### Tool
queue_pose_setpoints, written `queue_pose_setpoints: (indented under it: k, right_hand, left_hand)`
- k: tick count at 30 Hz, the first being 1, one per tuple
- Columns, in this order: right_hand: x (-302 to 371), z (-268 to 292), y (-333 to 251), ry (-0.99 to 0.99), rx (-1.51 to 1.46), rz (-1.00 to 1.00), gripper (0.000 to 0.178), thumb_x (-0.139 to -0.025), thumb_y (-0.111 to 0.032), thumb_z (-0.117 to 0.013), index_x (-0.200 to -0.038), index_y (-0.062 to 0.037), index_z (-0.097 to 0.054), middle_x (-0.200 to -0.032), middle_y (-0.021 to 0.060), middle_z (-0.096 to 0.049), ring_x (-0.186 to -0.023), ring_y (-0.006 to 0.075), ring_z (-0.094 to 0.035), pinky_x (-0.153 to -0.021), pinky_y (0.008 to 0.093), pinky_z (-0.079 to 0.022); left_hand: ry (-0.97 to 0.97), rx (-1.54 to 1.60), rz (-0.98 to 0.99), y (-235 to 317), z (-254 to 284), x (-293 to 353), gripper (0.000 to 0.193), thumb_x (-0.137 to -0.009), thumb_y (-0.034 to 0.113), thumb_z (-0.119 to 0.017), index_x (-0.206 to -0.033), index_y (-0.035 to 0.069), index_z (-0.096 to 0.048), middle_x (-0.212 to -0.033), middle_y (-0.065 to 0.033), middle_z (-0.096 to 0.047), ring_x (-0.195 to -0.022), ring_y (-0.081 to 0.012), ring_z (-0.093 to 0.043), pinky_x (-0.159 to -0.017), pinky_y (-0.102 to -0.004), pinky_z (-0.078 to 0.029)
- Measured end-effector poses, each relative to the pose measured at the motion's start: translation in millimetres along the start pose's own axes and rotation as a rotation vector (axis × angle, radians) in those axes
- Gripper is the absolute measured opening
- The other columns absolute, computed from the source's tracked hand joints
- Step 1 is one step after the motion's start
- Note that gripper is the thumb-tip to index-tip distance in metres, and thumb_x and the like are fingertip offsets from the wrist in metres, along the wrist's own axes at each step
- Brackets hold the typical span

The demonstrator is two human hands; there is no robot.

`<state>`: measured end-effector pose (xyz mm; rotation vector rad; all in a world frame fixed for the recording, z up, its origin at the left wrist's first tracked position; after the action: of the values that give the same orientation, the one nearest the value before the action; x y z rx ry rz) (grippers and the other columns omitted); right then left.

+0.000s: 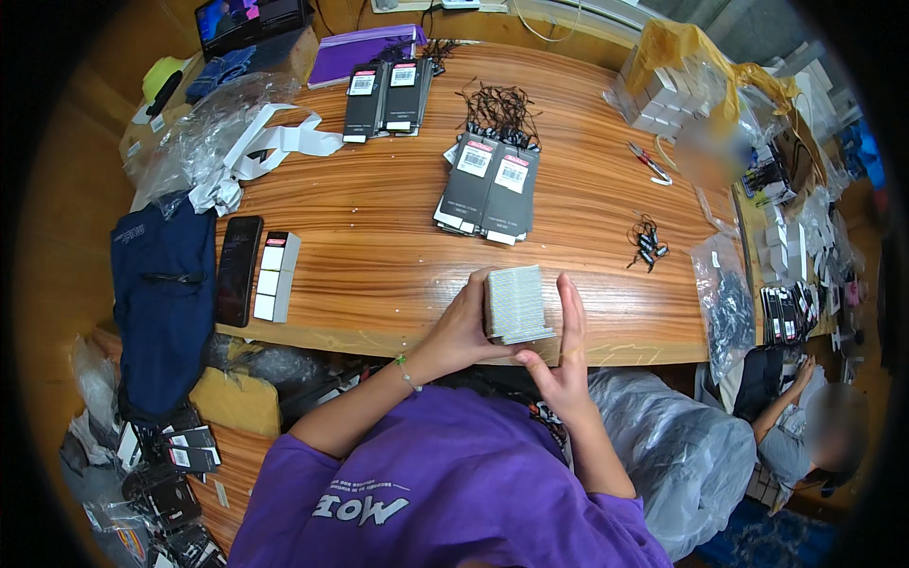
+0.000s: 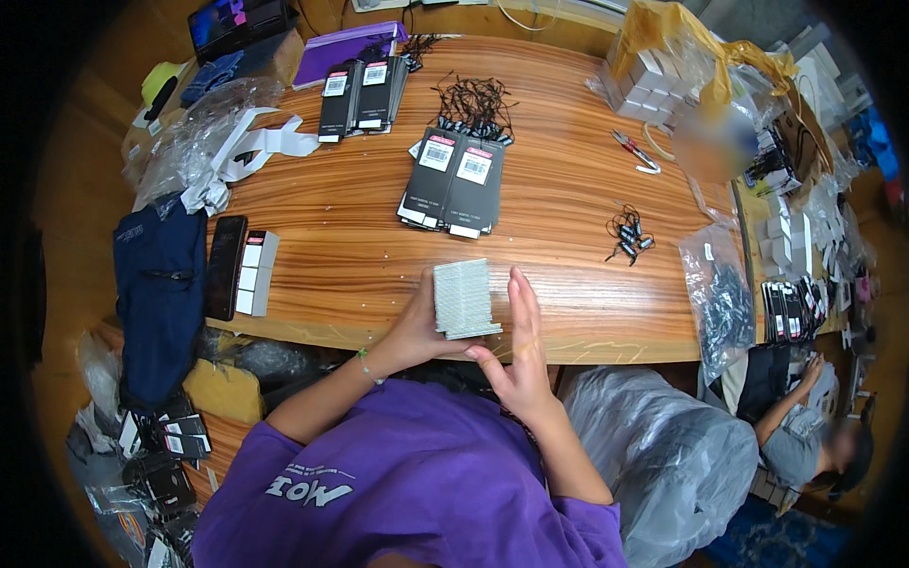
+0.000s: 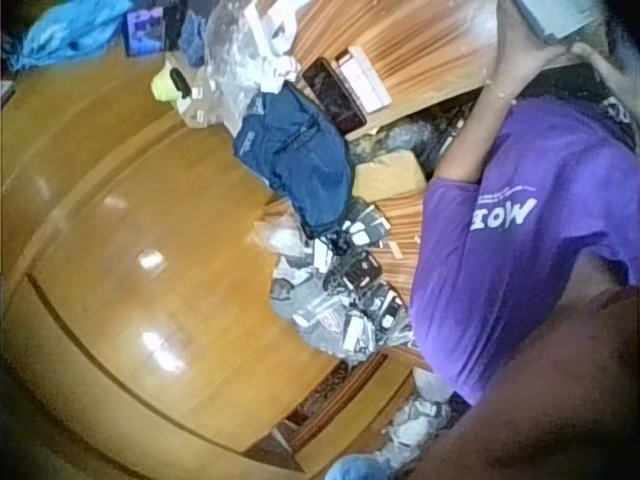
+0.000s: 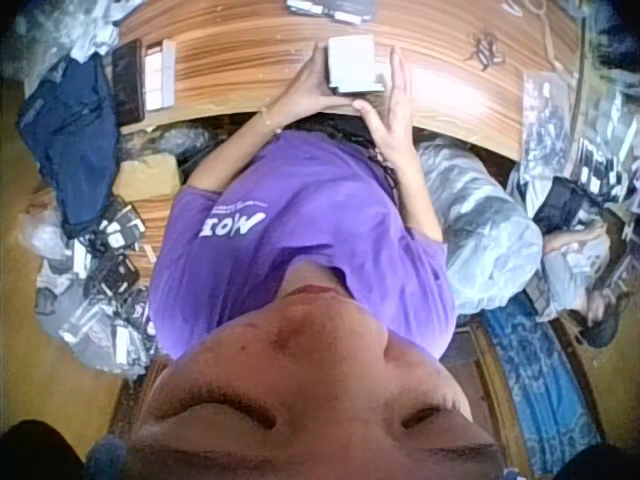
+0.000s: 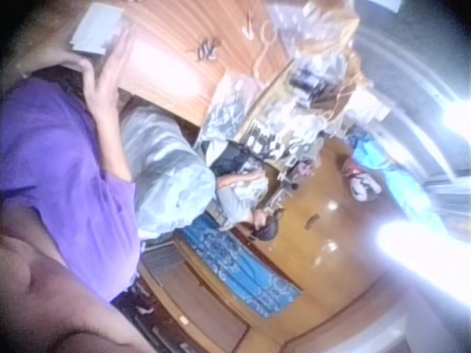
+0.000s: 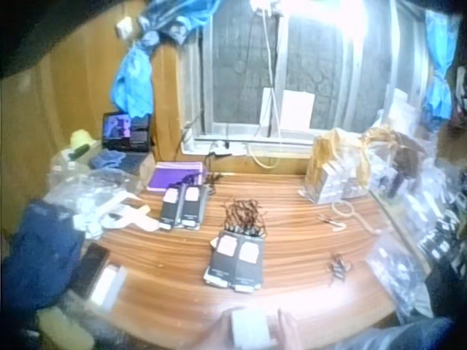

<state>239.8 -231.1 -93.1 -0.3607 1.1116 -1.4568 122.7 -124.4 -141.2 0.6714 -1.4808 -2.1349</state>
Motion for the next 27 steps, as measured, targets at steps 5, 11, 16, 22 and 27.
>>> queue_pose_setpoints:
  k: [5, 11, 16, 22, 27]
  right_hand:
    - [9, -29, 17, -0.137, -0.541, -0.283, 0.097, -0.074, -0.011, -0.066, -0.138, -0.0016, 0.006, -0.146, 0.0182, 0.001, -0.135, 0.0282, -0.005, -0.108, 0.0362, -0.009]
    - [12, -32, 22, -0.123, -0.671, -0.288, 0.091, -0.078, -0.014, -0.062, -0.139, -0.0019, 0.004, -0.145, 0.0189, 0.001, -0.135, 0.0289, -0.003, -0.108, 0.0361, -0.006]
    - [-25, 35, -20, 0.021, 0.088, 0.129, 0.069, -0.086, -0.031, -0.05, -0.138, -0.0003, -0.017, -0.143, 0.0235, -0.013, -0.134, 0.0328, -0.009, -0.107, 0.0443, -0.008]
    - [-77, -3, -76, -0.242, 0.591, 0.246, 0.049, -0.087, -0.031, -0.046, -0.125, -0.0004, -0.042, -0.133, 0.0175, -0.037, -0.127, 0.0272, -0.031, -0.103, 0.0523, -0.015]
    - [-72, -25, -47, -0.346, 0.639, 0.171, 0.039, -0.085, -0.028, -0.049, -0.114, -0.0015, -0.051, -0.117, 0.0116, -0.052, -0.113, 0.0233, -0.045, -0.099, 0.0521, -0.023]
  left_hand:
    - [-0.053, 0.05, -0.033, -5, -4, 0, 0.097, -0.056, 0.022, -0.081, -0.127, 0.003, -0.018, -0.123, -0.0202, -0.035, -0.117, -0.0334, -0.038, -0.097, -0.04, -0.033]
    - [-0.057, -0.018, -0.097, -4, -6, -1, 0.097, -0.056, 0.02, -0.081, -0.127, 0.004, -0.016, -0.124, -0.0195, -0.034, -0.117, -0.035, -0.037, -0.098, -0.0406, -0.031]
    - [-0.005, -0.114, -0.174, 2, -4, -2, 0.096, -0.056, 0.019, -0.081, -0.127, 0.005, -0.017, -0.122, -0.0191, -0.036, -0.114, -0.0347, -0.04, -0.096, -0.0392, -0.034]
    - [-0.094, -0.093, -0.203, 9, -2, -5, 0.07, -0.07, 0.015, -0.068, -0.126, 0.002, -0.027, -0.124, -0.0188, -0.039, -0.116, -0.0321, -0.039, -0.096, -0.0395, -0.033]
    - [-0.156, -0.079, -0.229, 10, -3, -4, 0.046, -0.079, 0.018, -0.058, -0.118, -0.002, -0.042, -0.12, -0.0188, -0.042, -0.113, -0.0323, -0.04, -0.095, -0.0393, -0.033]
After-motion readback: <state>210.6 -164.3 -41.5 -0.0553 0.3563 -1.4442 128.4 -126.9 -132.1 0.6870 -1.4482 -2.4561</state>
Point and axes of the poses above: each hand's wrist, its own x-axis away from the middle knuckle, its own z-axis out of the back of the hand, y = z × x, the point moved 2 cm from there along -x, towards the middle knuckle
